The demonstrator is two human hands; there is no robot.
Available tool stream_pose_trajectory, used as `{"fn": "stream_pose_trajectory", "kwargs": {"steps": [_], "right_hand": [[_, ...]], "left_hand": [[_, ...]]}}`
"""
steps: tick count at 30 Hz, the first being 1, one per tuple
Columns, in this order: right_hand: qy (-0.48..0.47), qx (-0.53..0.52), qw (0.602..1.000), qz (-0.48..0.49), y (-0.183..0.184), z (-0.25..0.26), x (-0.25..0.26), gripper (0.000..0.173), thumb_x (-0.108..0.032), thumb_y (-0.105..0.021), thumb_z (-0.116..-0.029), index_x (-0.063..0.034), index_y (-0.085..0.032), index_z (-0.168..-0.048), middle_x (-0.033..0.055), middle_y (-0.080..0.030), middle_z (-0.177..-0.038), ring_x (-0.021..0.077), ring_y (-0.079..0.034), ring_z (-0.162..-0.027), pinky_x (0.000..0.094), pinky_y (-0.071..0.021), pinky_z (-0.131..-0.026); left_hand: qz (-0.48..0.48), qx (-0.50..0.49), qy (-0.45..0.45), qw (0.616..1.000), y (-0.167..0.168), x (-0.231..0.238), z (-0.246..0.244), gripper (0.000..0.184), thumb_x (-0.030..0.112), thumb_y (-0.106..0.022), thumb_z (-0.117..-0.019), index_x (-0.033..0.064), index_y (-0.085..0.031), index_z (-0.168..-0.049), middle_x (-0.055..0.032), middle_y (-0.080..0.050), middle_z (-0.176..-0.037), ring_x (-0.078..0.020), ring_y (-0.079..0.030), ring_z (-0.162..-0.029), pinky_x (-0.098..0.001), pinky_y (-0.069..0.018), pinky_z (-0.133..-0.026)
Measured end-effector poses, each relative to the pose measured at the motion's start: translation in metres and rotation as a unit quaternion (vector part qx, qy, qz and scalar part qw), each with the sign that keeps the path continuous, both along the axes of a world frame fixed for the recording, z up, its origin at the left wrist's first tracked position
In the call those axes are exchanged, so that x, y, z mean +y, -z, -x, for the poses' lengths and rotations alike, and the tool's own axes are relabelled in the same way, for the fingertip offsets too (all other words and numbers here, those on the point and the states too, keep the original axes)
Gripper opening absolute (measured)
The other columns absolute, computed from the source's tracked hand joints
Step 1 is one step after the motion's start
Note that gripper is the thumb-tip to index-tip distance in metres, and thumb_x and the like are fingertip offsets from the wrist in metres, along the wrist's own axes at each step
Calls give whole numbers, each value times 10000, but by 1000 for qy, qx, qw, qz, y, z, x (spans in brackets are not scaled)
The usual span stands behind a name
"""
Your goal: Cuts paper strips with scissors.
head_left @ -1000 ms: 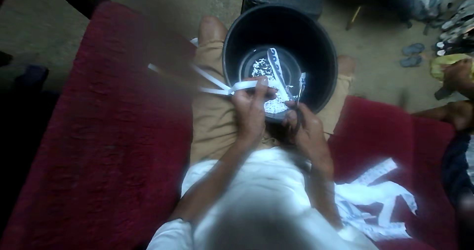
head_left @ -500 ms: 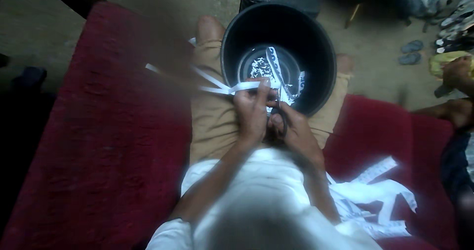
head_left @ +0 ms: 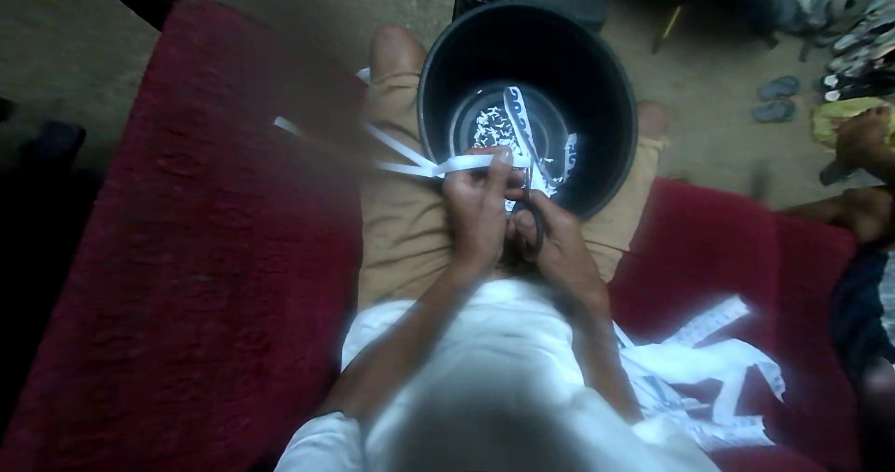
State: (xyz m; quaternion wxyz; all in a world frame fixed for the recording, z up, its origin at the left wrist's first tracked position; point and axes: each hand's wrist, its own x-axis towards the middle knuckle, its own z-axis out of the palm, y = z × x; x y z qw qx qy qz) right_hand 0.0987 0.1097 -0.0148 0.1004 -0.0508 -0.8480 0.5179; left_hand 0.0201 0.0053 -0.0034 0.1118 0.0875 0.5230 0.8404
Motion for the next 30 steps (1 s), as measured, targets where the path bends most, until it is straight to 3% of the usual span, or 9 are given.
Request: {"fn": "stream_pose_trajectory", "kwargs": {"steps": [12,17,21,23,25,27,30], "right_hand": [[6,-1,1000,4,1,-1,0,422,-437,-484,-1068,-93,-616,-1273,5,-599,-731,92,-524,-507,248,-468,-427],[6,8,1000,24,2,-2,-1,321,-322,-540,-1061,-93,-620,-1271,20,-598,-722,103,-507,-488,254,-456,-420],[24,-11,999,40,-2,-4,-2,316,-292,-525,-1069,-102,-611,-1306,29,-611,-746,110,-523,-495,252,-466,-415],[19,-30,999,34,-4,-6,-1,394,-388,-471,-1078,-115,-583,-1339,17,-622,-781,111,-532,-516,262,-470,-427],[4,-34,999,27,-3,-8,0,458,-453,-450,-1073,-116,-570,-1360,11,-626,-792,109,-539,-531,275,-479,-441],[-6,-26,1000,10,-3,-9,-1,430,-410,-473,-1070,-97,-588,-1343,3,-628,-781,94,-553,-560,270,-491,-475],[-5,-24,1000,-6,-2,-6,-3,414,-416,-490,-1067,-109,-603,-1321,-4,-606,-747,87,-548,-548,264,-493,-473]], "left_hand": [[-9,0,-2,1000,2,0,0,116,157,-589,-1053,85,-607,-1142,-11,-674,-918,-74,-677,-746,-217,-596,-682],[-5,0,2,1000,3,1,1,123,163,-592,-1052,85,-601,-1147,-11,-681,-896,-74,-674,-732,-209,-588,-668],[-60,-13,-40,997,9,11,11,60,31,-597,-1017,-7,-597,-1063,-74,-688,-852,-157,-696,-736,-317,-624,-730],[-64,-16,-41,997,9,11,12,60,31,-598,-1015,-10,-597,-1059,-81,-686,-854,-170,-697,-738,-338,-628,-741],[-46,-4,-30,999,7,7,8,88,69,-599,-1027,13,-607,-1094,-61,-690,-874,-144,-693,-745,-309,-621,-736],[-13,8,-5,1000,3,0,2,130,157,-588,-1053,81,-609,-1156,-7,-685,-914,-83,-682,-756,-239,-602,-720],[-4,-4,-7,1000,0,0,0,113,166,-596,-1050,94,-616,-1135,-1,-686,-908,-78,-680,-742,-225,-597,-687]]}}
